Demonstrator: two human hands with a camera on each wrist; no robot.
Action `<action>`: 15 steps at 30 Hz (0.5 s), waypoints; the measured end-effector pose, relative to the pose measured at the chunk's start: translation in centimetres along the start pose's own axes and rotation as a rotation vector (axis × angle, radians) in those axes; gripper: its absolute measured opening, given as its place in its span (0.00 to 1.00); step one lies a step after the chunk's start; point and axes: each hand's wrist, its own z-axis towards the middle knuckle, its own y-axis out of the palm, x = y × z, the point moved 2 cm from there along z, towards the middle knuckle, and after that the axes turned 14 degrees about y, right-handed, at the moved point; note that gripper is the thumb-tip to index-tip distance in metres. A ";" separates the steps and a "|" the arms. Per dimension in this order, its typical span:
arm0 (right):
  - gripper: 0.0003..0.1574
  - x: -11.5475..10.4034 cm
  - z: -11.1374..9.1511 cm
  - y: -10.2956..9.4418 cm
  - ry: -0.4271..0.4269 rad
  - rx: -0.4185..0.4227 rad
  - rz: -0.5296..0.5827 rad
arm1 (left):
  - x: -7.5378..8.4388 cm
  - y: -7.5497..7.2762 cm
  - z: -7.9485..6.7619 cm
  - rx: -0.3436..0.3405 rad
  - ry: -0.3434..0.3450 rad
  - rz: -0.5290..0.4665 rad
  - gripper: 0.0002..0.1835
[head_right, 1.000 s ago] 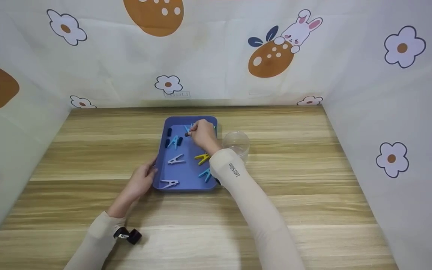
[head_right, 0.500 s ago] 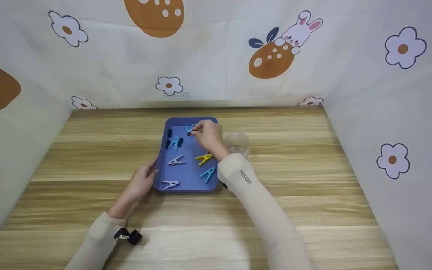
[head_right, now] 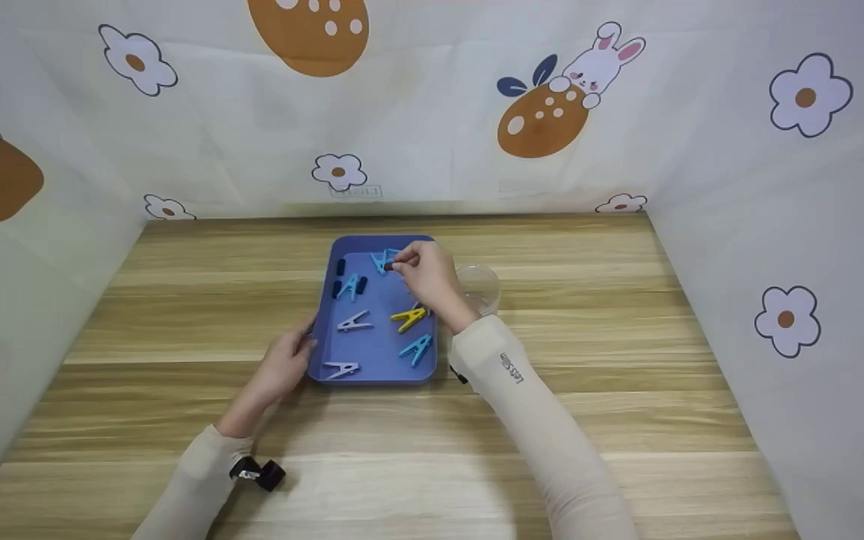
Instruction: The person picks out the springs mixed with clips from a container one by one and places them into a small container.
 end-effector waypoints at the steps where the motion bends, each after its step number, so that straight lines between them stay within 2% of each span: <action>1: 0.10 0.0 -0.1 -0.1 -0.010 0.006 -0.002 | 0.0 0.0 0.0 0.000 0.005 0.007 0.27; 4: 0.10 0.0 -0.2 -0.3 -0.026 0.018 -0.009 | 0.1 0.0 -0.1 0.003 0.020 0.021 0.27; 7: 0.10 0.0 -0.4 -0.6 -0.006 0.020 -0.009 | 0.1 0.0 -0.1 0.009 0.043 0.027 0.27; 15: 0.11 0.4 -0.8 -1.4 0.017 0.022 0.017 | 0.2 -0.1 -0.2 0.010 0.039 0.029 0.28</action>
